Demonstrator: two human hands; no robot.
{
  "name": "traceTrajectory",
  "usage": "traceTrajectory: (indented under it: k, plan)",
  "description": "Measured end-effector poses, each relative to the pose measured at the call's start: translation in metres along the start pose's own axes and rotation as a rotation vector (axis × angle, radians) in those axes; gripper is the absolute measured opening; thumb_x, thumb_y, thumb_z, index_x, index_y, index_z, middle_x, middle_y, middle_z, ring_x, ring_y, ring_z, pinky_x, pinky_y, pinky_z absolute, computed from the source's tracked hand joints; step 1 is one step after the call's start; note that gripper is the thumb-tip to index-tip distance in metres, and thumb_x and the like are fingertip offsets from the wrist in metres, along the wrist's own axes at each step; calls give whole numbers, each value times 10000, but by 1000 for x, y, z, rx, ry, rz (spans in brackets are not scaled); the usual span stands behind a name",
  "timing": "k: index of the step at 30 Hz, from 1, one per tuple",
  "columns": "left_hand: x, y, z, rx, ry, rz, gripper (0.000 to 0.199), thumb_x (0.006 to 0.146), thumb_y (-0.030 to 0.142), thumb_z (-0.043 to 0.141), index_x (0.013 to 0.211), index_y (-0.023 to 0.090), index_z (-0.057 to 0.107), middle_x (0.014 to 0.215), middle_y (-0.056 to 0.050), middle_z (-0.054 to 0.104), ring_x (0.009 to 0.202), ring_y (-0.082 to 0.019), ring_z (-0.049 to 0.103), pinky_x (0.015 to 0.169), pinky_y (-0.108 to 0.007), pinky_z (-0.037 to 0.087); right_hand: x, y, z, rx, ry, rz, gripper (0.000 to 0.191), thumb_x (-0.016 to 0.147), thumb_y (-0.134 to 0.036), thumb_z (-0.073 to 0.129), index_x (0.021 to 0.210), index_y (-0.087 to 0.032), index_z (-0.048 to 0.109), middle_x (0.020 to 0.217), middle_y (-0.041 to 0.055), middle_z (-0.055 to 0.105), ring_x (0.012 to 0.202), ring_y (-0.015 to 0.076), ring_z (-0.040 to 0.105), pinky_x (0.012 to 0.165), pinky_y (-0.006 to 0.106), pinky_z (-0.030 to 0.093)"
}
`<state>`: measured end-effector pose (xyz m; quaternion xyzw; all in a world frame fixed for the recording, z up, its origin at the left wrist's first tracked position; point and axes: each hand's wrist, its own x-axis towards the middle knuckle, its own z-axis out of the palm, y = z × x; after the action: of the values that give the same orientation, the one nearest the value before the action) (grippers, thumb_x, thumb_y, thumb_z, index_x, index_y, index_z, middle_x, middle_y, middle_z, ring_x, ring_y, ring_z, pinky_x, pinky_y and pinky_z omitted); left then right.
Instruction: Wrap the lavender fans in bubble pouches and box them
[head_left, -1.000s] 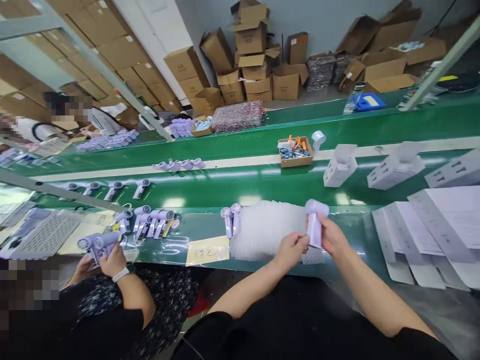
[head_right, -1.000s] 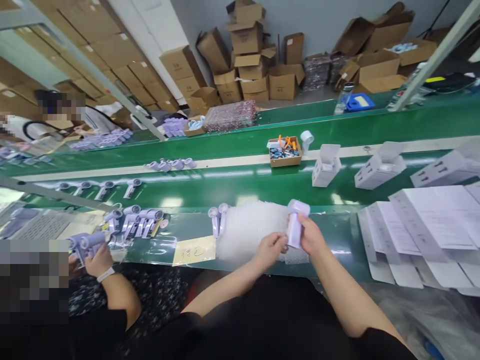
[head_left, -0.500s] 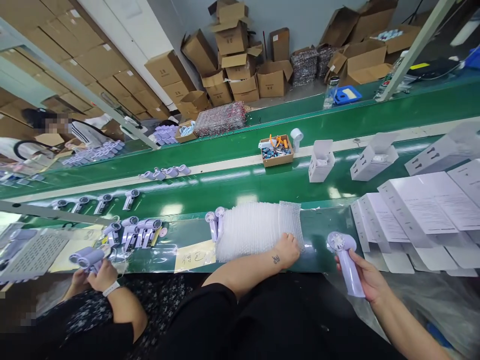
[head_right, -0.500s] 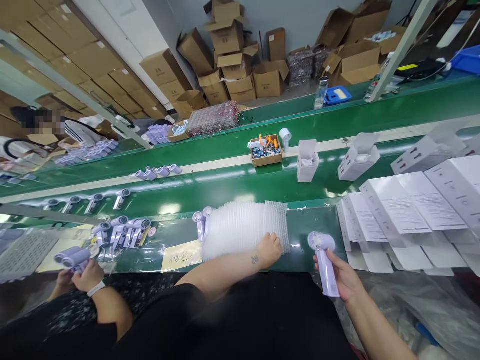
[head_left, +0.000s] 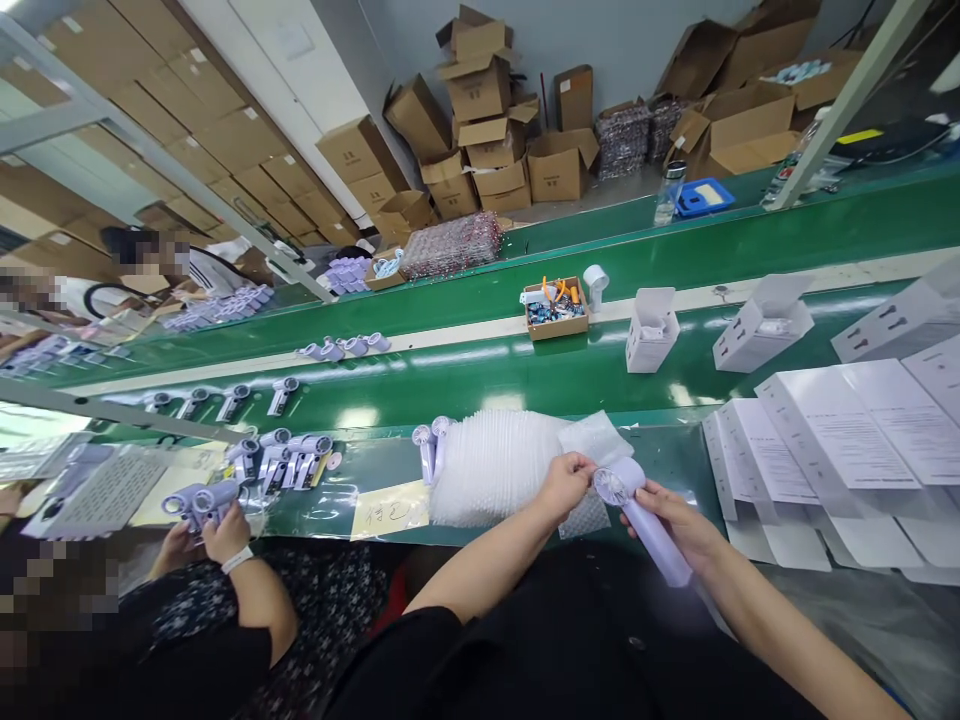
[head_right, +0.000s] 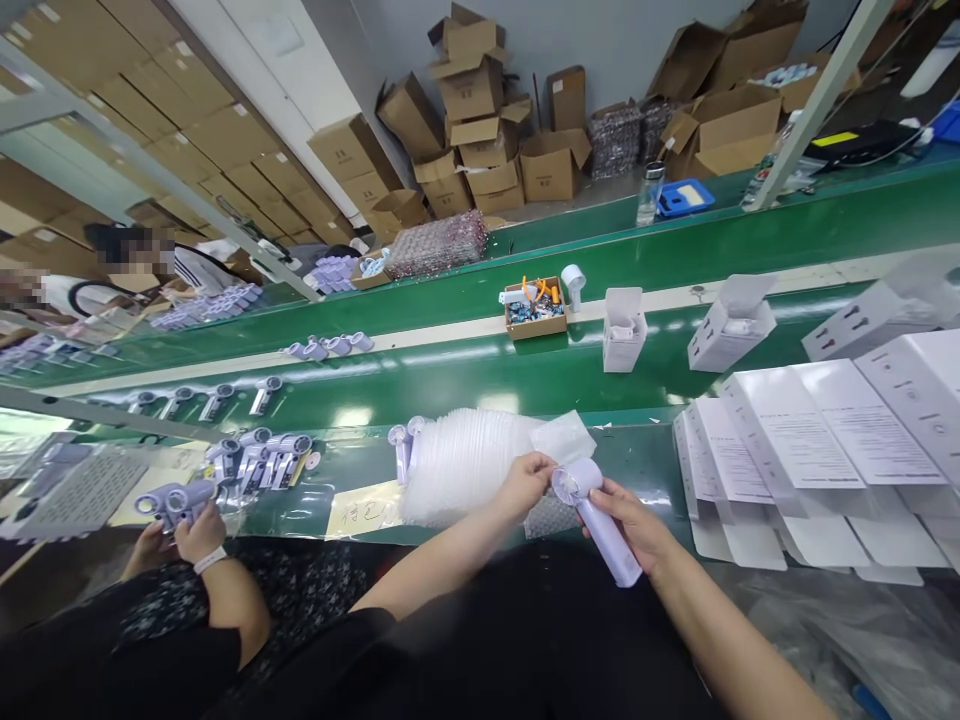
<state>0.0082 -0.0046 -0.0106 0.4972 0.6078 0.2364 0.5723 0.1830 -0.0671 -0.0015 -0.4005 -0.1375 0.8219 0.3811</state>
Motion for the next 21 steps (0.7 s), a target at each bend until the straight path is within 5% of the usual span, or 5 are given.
traceTrajectory:
  k: [2,5,11,18,21]
  plan:
    - [-3,1,-3,-170,44,-14,81,744,209,522,720,138,552,546,40,463,499,-77,411,499,-204,328,3,-1,0,-66,65,8,275,715,-308,716,933,-199,589,721,28,654,662,166,634,575,262,520]
    - [-8,3,-5,-164,-69,118,67,711,208,548,702,141,555,556,44,474,530,-76,414,522,-202,322,0,1,-7,-138,120,9,298,725,-327,709,962,-206,575,708,16,642,650,162,628,586,268,519]
    - [-10,13,-3,-21,-145,143,86,732,206,527,724,139,580,592,38,503,567,-86,425,561,-214,336,-13,-11,-10,-188,-24,-5,678,657,-313,757,1259,-286,448,847,10,641,636,167,614,552,282,497]
    - [-18,27,-15,111,-188,290,139,783,262,539,833,146,596,689,21,537,652,-102,466,634,-232,377,-9,-11,4,-222,3,-104,535,677,-367,734,1144,-226,515,748,1,617,595,146,575,559,267,451]
    - [-20,20,-13,38,-224,306,373,653,316,712,967,157,592,787,5,553,689,-108,493,634,-228,400,-5,-1,1,-178,77,-164,549,651,-357,751,1128,-243,505,841,11,634,636,139,576,591,256,444]
